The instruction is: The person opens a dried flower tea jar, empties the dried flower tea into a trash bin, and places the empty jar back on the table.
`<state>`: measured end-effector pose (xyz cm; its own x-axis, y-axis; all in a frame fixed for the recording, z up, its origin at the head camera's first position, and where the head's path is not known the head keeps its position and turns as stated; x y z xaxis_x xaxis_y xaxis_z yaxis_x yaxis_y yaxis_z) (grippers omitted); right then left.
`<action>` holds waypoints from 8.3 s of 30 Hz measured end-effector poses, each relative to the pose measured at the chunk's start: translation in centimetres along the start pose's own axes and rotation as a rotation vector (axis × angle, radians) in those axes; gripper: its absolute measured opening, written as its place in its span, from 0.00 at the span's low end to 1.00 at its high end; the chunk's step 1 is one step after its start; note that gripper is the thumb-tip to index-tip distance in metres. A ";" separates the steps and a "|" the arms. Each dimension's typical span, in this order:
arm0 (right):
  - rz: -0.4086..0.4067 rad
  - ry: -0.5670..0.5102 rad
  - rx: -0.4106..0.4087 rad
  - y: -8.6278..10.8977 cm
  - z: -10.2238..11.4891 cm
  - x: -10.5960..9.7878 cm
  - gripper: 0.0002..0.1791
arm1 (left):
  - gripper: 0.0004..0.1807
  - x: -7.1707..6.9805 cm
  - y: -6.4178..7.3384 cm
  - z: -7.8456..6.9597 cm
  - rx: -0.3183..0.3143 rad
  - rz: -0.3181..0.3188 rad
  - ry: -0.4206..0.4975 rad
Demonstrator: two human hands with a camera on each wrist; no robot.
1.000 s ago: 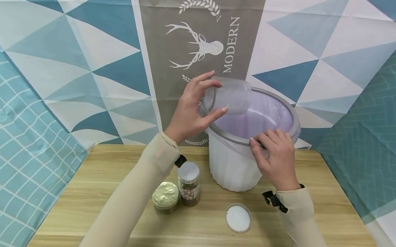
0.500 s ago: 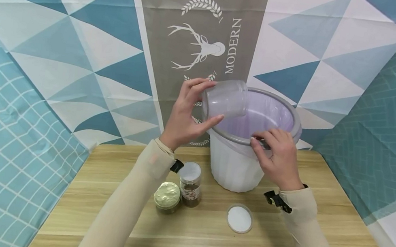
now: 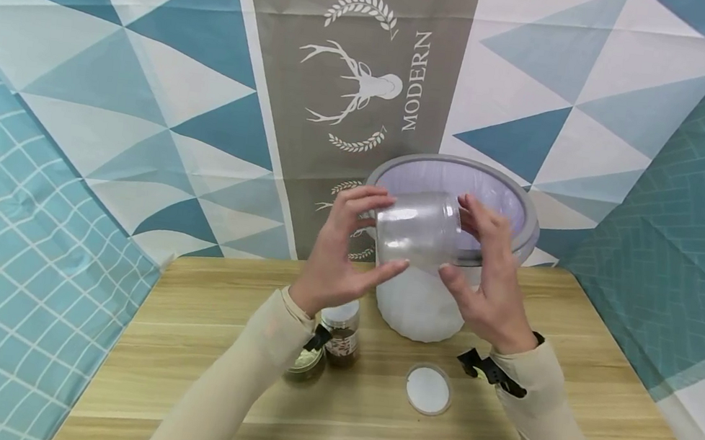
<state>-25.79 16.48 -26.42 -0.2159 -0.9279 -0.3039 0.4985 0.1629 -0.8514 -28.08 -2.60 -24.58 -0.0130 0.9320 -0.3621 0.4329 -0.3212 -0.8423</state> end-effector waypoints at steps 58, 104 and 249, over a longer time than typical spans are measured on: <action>0.014 0.274 0.005 8.8 -2.0 -9.1 0.43 | 0.42 15.6 6.6 -2.7 0.099 0.343 -0.349; 0.435 0.555 0.220 16.1 -11.0 -4.3 0.35 | 0.49 23.1 14.8 5.0 -0.335 0.906 -0.384; 0.363 -0.010 0.100 3.7 1.8 5.9 0.32 | 0.45 -2.0 12.0 0.7 -0.094 0.106 -0.639</action>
<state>-23.71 11.01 -30.59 -0.0023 -0.8189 -0.5740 0.6204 0.4490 -0.6430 -23.45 -8.41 -34.27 -0.4865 0.6034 -0.6319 0.5378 -0.3631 -0.7608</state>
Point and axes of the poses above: each hand's wrist, its own y-axis away from the middle knuckle, its own x-axis out of the palm, z = x × y, the point moved 8 cm from there along -y, towards the middle knuckle, and after that the axes turned 3 degrees about -y, right-handed, at the moved point
